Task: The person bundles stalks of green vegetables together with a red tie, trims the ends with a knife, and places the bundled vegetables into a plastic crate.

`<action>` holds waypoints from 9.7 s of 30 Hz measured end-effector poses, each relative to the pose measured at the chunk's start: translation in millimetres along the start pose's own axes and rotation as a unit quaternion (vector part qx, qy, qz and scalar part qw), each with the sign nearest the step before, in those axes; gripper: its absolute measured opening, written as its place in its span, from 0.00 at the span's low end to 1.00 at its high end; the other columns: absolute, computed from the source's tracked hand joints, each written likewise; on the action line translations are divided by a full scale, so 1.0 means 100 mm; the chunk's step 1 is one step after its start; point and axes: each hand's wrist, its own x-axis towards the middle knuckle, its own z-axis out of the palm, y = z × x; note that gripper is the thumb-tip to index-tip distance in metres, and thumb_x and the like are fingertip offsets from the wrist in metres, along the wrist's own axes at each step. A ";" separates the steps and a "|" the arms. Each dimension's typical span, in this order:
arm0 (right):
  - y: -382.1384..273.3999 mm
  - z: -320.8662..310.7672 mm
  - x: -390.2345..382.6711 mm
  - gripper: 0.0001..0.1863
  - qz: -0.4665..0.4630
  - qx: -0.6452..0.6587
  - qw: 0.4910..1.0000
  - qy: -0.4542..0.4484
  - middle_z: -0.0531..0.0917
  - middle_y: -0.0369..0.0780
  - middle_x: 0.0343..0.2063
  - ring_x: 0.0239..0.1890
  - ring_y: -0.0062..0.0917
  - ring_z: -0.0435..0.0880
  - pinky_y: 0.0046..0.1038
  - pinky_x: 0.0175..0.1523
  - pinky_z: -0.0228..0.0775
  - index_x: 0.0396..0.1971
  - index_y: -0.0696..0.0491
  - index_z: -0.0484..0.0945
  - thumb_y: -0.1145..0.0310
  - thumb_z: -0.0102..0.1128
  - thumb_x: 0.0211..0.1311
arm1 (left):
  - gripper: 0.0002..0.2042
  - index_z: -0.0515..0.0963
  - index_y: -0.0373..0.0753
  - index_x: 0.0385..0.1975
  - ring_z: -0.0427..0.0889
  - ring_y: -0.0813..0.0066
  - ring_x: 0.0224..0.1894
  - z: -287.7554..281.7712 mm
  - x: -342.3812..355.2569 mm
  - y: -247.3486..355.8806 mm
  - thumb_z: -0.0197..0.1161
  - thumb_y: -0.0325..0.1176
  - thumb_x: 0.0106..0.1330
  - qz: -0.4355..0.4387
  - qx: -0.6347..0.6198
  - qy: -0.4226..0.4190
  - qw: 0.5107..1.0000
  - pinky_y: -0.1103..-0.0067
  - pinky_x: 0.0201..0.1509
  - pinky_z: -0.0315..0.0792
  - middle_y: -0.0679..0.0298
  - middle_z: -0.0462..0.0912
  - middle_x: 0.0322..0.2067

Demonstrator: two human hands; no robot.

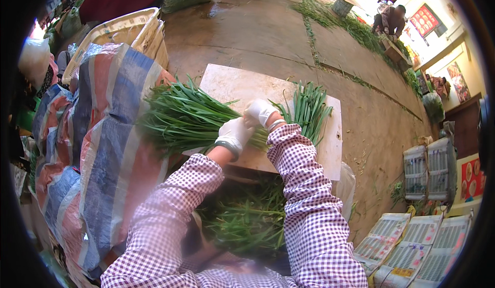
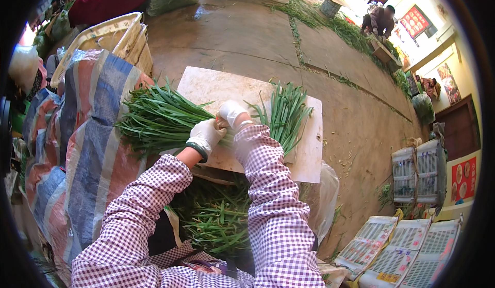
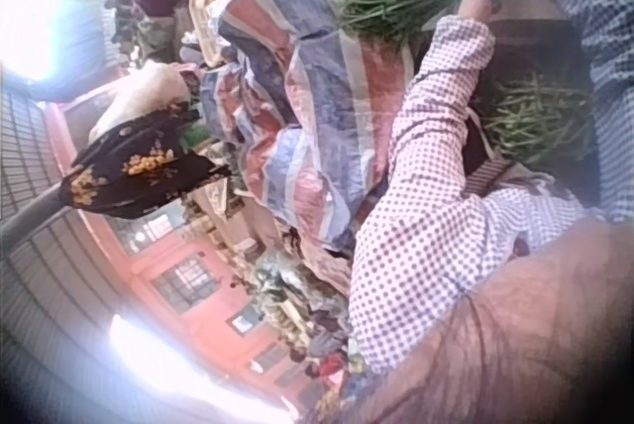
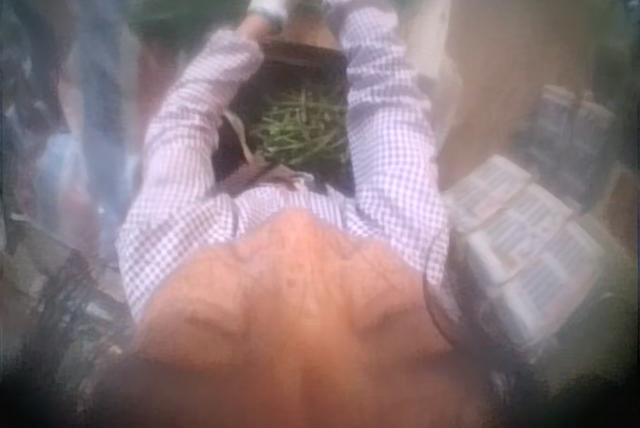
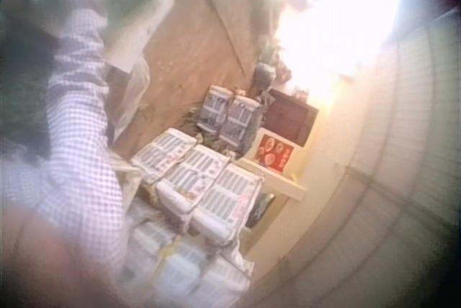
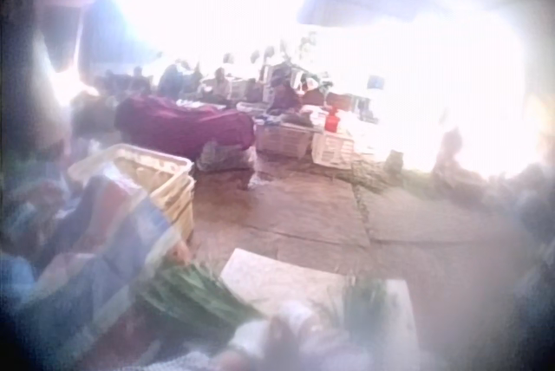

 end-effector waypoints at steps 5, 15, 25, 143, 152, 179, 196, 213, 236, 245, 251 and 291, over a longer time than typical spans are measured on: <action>-0.16 -0.11 -0.04 0.16 0.036 -0.117 0.990 -0.064 0.88 0.46 0.29 0.31 0.41 0.85 0.36 0.39 0.78 0.30 0.50 0.89 0.55 0.62 0.54 | 0.22 0.83 0.38 0.37 0.87 0.49 0.39 0.04 -0.06 -0.04 0.68 0.53 0.59 0.018 0.000 0.050 0.999 0.61 0.43 0.80 0.49 0.87 0.34; -0.13 -0.04 -0.05 0.15 0.035 -0.125 0.991 0.007 0.89 0.48 0.33 0.35 0.40 0.88 0.38 0.42 0.79 0.34 0.53 0.89 0.60 0.60 0.58 | 0.22 0.82 0.41 0.38 0.87 0.49 0.37 0.06 -0.10 -0.03 0.67 0.56 0.60 0.029 0.035 0.077 0.996 0.60 0.41 0.79 0.50 0.87 0.32; -0.02 0.06 0.01 0.25 0.006 -0.122 0.992 0.033 0.86 0.50 0.31 0.34 0.47 0.83 0.38 0.44 0.77 0.33 0.51 0.89 0.43 0.64 0.52 | 0.19 0.85 0.38 0.37 0.88 0.49 0.41 -0.11 -0.11 0.08 0.66 0.51 0.63 -0.007 0.049 0.026 0.998 0.62 0.46 0.81 0.48 0.88 0.36; -0.40 0.72 -0.75 0.09 -0.033 -0.200 0.842 0.499 0.84 0.48 0.34 0.39 0.39 0.84 0.35 0.47 0.76 0.37 0.57 0.81 0.73 0.54 0.59 | 0.09 0.80 0.40 0.39 0.81 0.59 0.49 -0.24 0.56 -0.29 0.53 0.30 0.65 0.386 0.363 0.077 0.844 0.66 0.58 0.71 0.56 0.82 0.40; -0.59 1.07 -0.80 0.08 -0.017 -0.138 0.830 0.540 0.80 0.44 0.32 0.38 0.40 0.79 0.42 0.43 0.72 0.35 0.55 0.79 0.66 0.58 0.62 | 0.03 0.80 0.43 0.32 0.78 0.56 0.44 -0.11 0.84 -0.42 0.59 0.30 0.62 0.465 0.150 0.019 0.872 0.68 0.51 0.71 0.60 0.79 0.35; 0.22 0.97 -1.99 0.43 0.296 -0.106 0.864 0.394 0.53 0.51 0.77 0.76 0.60 0.51 0.58 0.74 0.47 0.76 0.49 0.56 0.50 0.59 0.65 | 0.33 0.71 0.40 0.51 0.81 0.52 0.47 -0.03 0.08 -0.53 0.77 0.37 0.43 0.289 0.252 0.081 0.920 0.64 0.54 0.74 0.53 0.81 0.43; 0.53 1.58 -2.76 0.24 0.375 0.021 0.812 0.448 0.79 0.48 0.49 0.54 0.43 0.78 0.43 0.57 0.73 0.56 0.55 0.73 0.67 0.65 0.60 | 0.48 0.66 0.38 0.63 0.76 0.52 0.62 0.41 0.26 0.32 0.84 0.42 0.39 0.244 0.356 -0.097 0.897 0.57 0.65 0.70 0.48 0.77 0.56; 0.92 1.37 -3.36 0.17 0.458 -0.026 0.773 0.438 0.87 0.49 0.30 0.36 0.41 0.88 0.40 0.42 0.80 0.37 0.56 0.82 0.66 0.42 0.78 | 0.60 0.54 0.33 0.73 0.65 0.47 0.70 0.55 -0.56 -0.17 0.84 0.44 0.38 0.305 0.234 0.050 0.922 0.60 0.74 0.59 0.42 0.64 0.67; -0.69 2.09 -3.18 0.14 0.197 0.191 0.820 0.502 0.85 0.54 0.35 0.27 0.53 0.84 0.51 0.33 0.77 0.52 0.54 0.74 0.63 0.54 0.72 | 0.40 0.72 0.35 0.57 0.80 0.51 0.56 0.42 -0.20 0.41 0.79 0.50 0.45 0.192 0.325 -0.132 0.917 0.64 0.60 0.76 0.48 0.81 0.51; -0.84 2.14 -3.04 0.13 0.163 0.139 0.840 0.498 0.85 0.50 0.33 0.26 0.48 0.85 0.46 0.30 0.78 0.47 0.54 0.75 0.61 0.54 0.73 | 0.28 0.77 0.35 0.48 0.86 0.49 0.45 0.53 -0.16 0.35 0.76 0.43 0.49 0.158 0.294 -0.063 0.941 0.63 0.49 0.82 0.47 0.85 0.41; -0.91 2.14 -3.00 0.15 0.183 0.087 0.866 0.458 0.85 0.48 0.32 0.25 0.44 0.86 0.42 0.28 0.80 0.48 0.57 0.75 0.61 0.51 0.74 | 0.28 0.76 0.36 0.48 0.86 0.48 0.46 0.55 -0.15 0.33 0.75 0.43 0.50 0.167 0.273 -0.067 0.945 0.62 0.49 0.81 0.45 0.85 0.41; -0.77 2.22 -2.59 0.22 0.273 0.334 0.819 0.380 0.85 0.59 0.34 0.38 0.58 0.84 0.54 0.45 0.75 0.54 0.60 0.70 0.56 0.52 0.74 | 0.61 0.56 0.35 0.73 0.69 0.48 0.67 0.30 -0.32 0.35 0.83 0.49 0.36 0.167 0.316 -0.106 0.928 0.61 0.71 0.65 0.44 0.69 0.64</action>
